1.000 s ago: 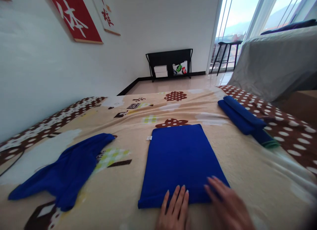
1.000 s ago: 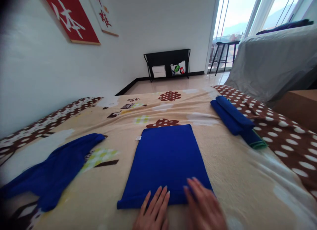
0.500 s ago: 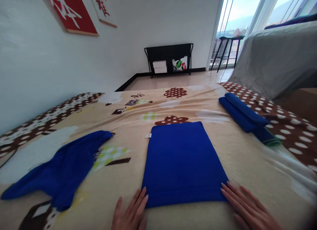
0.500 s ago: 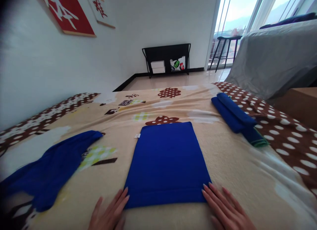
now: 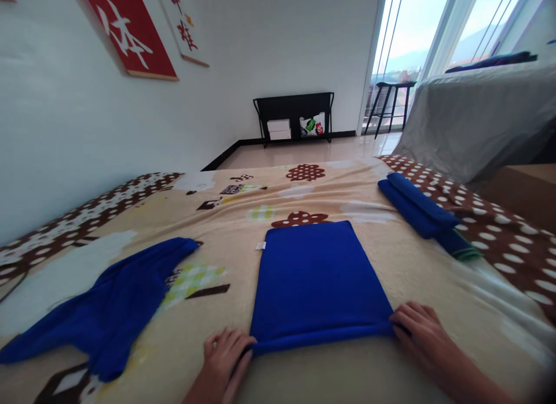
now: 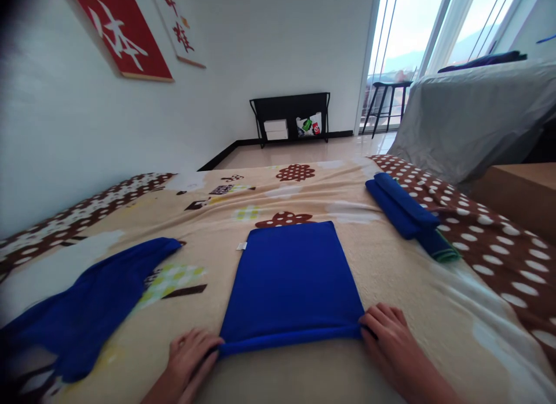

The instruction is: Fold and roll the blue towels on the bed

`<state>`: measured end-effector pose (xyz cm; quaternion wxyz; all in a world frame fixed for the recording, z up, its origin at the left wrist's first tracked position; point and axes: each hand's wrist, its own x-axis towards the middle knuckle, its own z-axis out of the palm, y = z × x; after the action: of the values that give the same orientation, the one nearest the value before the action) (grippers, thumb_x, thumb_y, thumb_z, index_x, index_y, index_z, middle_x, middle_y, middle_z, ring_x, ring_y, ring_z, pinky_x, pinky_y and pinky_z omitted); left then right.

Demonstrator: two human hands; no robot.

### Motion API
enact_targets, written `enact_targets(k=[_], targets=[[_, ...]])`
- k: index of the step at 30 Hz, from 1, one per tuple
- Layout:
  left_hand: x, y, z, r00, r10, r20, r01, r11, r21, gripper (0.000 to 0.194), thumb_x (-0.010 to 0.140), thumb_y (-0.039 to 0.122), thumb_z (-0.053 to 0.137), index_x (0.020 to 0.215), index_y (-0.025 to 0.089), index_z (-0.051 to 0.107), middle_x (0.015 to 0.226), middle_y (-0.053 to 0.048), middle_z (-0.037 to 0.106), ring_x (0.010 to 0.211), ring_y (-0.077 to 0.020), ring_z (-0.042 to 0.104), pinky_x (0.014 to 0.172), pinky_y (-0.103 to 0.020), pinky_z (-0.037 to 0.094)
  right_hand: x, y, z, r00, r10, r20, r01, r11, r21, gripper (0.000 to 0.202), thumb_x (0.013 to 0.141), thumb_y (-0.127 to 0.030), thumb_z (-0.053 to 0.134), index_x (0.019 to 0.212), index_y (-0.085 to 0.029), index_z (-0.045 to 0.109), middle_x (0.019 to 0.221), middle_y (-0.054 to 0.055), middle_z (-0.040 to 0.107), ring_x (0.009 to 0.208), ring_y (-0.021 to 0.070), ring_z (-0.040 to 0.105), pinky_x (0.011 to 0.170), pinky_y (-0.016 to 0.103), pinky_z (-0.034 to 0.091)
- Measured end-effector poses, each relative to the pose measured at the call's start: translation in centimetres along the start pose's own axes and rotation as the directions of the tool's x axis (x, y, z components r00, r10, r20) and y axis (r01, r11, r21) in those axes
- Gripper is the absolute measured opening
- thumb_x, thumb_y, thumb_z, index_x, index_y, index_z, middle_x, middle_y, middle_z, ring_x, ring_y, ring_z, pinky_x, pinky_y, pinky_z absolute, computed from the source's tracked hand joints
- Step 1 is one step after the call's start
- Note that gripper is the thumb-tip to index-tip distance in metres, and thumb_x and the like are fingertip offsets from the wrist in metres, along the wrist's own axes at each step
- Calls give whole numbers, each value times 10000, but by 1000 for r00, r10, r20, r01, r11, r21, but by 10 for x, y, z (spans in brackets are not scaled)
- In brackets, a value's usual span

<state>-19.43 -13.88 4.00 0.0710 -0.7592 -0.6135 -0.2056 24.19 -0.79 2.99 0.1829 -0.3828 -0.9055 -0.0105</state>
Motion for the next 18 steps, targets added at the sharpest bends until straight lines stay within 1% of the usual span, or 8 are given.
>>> enact_targets(k=[2,5,6,8,10,11,15,18], targets=[[16,16,3,998,-41,-51,46,992,118,281,905,165,484,1134,259,619,996,-24,708,934,-203,634,865,-392,378,13,-13,4,991,81,-105,-91,991,-96,186,927,-225,477,983,-226,654,971,58,670,895,203,599,823,364,417],[40,64,22,956,-70,-286,150,952,268,278,866,128,531,1087,248,649,997,-50,709,916,-229,639,875,-436,360,31,-50,19,931,83,-355,-163,965,-203,246,893,-164,468,1050,-183,656,1022,114,679,943,247,596,855,407,395],[45,81,31,937,-39,-346,133,958,254,254,870,122,529,1050,240,664,982,-53,713,913,-224,642,884,-430,372,36,-64,24,923,16,-384,-101,974,-203,285,890,-143,459,1091,-185,656,1044,111,687,966,243,598,880,405,387],[48,102,45,931,67,-359,-2,984,178,264,885,113,496,1049,218,673,983,-50,722,933,-194,651,910,-377,411,39,-83,31,923,-158,-350,101,979,-176,392,886,-100,414,1190,-203,639,1136,71,690,1047,208,595,945,373,364],[39,101,50,941,159,-297,-118,982,150,333,887,97,457,1136,195,655,1071,-49,724,1021,-170,649,946,-317,434,34,-84,31,932,-266,-247,234,960,-152,505,880,-67,370,1323,-208,567,1302,27,630,1179,164,557,1001,326,341],[31,93,48,947,179,-268,-135,976,173,364,883,95,453,1184,185,638,1128,-50,716,1066,-161,642,969,-299,432,28,-78,30,940,-272,-204,243,957,-156,528,886,-72,367,1375,-198,522,1363,20,589,1228,149,534,1017,308,337],[13,63,28,950,189,-249,-107,945,310,348,852,140,557,1184,199,648,1160,-27,720,1085,-169,648,1095,-330,348,10,-51,19,968,-152,-201,111,973,-201,554,930,-228,475,1475,-168,394,1408,62,545,1276,183,523,1076,339,327],[31,78,24,954,219,-205,-151,941,303,383,833,152,565,1208,164,641,1239,-53,684,1193,-214,593,1132,-376,315,21,-64,18,969,-142,-201,116,984,-137,607,927,-235,502,1507,-175,334,1420,66,529,1308,206,497,1092,375,344]])
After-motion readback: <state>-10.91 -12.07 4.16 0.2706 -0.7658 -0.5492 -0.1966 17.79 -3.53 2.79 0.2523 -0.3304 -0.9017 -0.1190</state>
